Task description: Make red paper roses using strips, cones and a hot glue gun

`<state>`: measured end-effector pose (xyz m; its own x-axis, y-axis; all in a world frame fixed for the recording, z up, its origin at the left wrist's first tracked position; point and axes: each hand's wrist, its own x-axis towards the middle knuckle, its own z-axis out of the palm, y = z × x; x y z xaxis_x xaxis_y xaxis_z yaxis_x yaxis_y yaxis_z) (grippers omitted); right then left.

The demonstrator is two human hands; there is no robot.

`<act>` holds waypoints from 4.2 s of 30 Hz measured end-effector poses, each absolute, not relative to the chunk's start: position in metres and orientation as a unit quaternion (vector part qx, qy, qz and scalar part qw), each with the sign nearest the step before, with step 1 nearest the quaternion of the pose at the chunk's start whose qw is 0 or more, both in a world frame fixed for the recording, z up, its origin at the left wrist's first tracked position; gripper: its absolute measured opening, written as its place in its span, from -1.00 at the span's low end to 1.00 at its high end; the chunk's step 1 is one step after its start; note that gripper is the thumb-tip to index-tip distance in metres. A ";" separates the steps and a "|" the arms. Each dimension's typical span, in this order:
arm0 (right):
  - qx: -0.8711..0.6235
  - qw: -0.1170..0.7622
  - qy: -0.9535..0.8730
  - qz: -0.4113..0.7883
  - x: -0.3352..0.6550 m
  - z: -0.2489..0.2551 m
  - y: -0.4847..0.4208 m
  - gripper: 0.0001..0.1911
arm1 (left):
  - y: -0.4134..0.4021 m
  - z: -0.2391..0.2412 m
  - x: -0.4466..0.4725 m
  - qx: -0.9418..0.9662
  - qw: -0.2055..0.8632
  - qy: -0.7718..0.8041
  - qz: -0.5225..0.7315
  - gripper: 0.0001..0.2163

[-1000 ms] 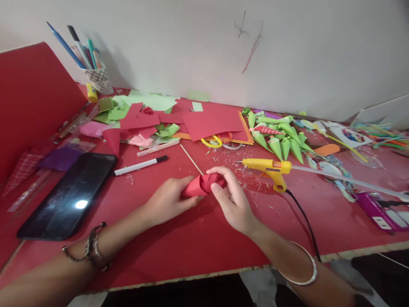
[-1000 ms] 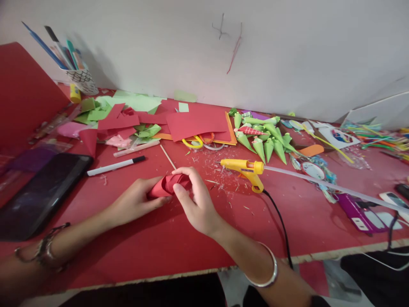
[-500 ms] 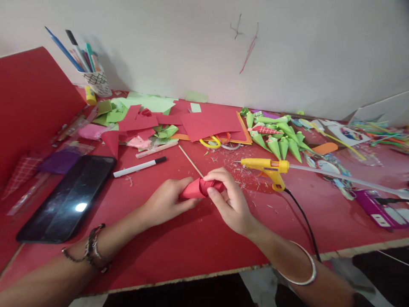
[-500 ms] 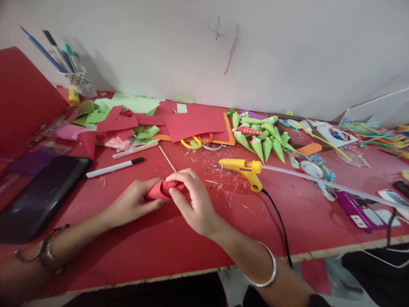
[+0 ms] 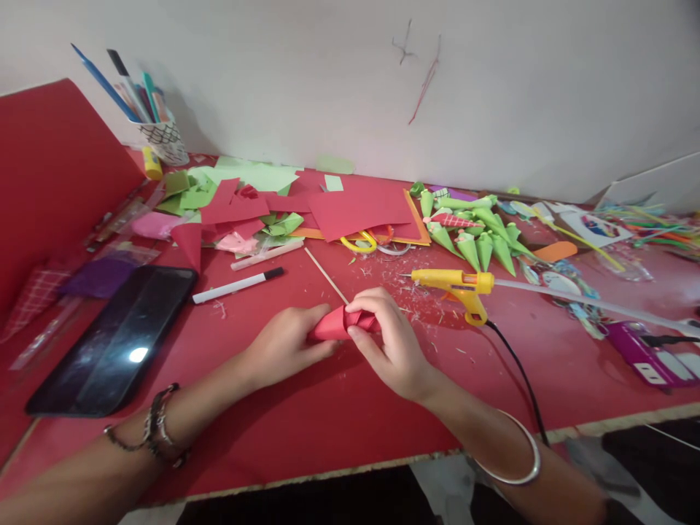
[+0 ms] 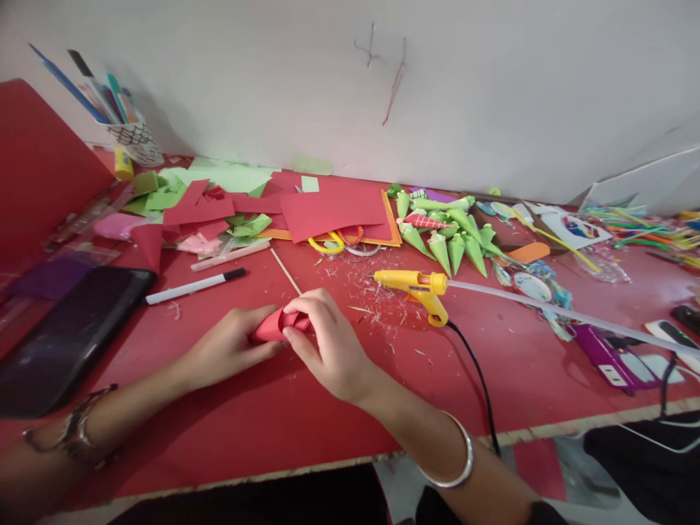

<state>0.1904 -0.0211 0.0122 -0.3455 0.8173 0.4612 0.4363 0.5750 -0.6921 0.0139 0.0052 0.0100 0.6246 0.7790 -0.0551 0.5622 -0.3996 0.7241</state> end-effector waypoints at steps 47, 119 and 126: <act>-0.387 0.493 -0.697 0.348 0.196 0.015 -0.019 -0.80 | 0.006 0.013 0.012 0.748 0.579 0.297 0.131 -0.82; -0.381 0.455 -0.741 0.313 0.196 0.012 -0.021 -0.80 | 0.007 0.004 0.007 0.866 0.219 0.416 0.171 -0.90; -0.374 0.473 -0.713 0.358 0.198 0.015 -0.020 -0.88 | 0.007 0.003 0.006 0.880 0.208 0.398 0.156 -0.93</act>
<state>0.1981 -0.0202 0.0146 -0.2726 0.8723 0.4060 0.1953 0.4633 -0.8644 0.0063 0.0067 0.0033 0.6355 0.7645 0.1082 0.6347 -0.5971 0.4906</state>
